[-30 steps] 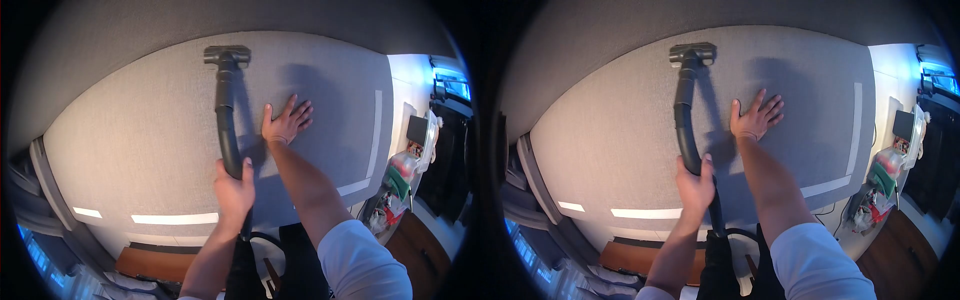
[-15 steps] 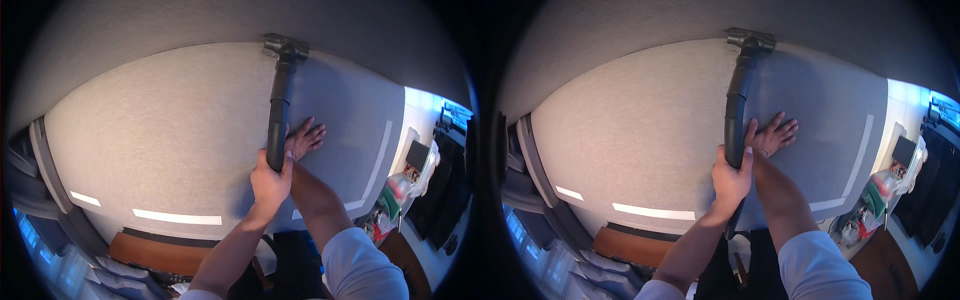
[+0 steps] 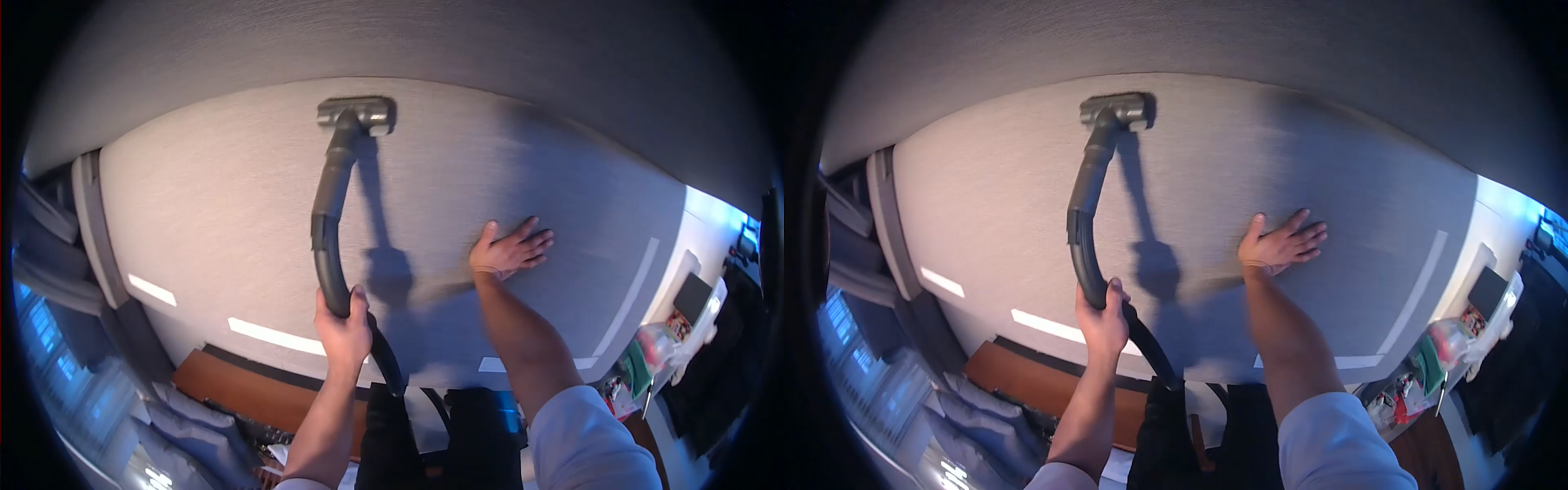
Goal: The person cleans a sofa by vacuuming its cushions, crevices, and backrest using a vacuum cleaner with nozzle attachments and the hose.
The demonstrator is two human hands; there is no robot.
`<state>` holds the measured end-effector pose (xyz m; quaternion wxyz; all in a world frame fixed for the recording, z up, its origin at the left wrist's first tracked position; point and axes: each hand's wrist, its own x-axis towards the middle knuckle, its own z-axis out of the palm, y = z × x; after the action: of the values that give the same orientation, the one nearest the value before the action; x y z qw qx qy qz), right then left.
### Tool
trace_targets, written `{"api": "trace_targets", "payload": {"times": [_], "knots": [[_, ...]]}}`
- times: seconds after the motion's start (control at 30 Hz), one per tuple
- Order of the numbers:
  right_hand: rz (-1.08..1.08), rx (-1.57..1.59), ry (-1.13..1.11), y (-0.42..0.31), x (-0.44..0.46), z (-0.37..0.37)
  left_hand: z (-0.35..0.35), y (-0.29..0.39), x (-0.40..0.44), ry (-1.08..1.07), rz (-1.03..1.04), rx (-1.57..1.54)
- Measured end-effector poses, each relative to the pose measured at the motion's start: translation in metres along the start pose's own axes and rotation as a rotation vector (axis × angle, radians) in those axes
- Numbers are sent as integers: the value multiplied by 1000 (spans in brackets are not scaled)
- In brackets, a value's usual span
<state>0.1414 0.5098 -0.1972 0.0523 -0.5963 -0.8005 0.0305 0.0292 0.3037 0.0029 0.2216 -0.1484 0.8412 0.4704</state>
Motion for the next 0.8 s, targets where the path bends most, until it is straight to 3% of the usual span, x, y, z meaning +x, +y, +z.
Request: {"api": "trace_targets", "payload": {"times": [0.1,0.23,0.33,0.4,0.5,0.6,0.67,0.77,0.8], "knots": [[-11,36,36,-1,-1,2,-31,2,22,85,-95,-9],[-23,36,106,0,-4,9,-50,14,103,101,73,17],[-11,43,97,0,-3,9,-75,-13,64,138,-9,23],[1,50,83,0,-4,9,-100,-41,12,197,-221,-139],[-12,26,97,0,-3,10,-128,-71,-43,250,-189,-24],[-5,39,66,0,-6,7,-143,-82,13,247,-191,-37],[-2,21,75,3,-5,12,-142,-74,84,271,-36,24],[4,29,54,2,-5,10,-149,-37,171,260,-34,-226],[-6,27,49,3,-7,11,-148,-16,177,297,-64,-182]]}}
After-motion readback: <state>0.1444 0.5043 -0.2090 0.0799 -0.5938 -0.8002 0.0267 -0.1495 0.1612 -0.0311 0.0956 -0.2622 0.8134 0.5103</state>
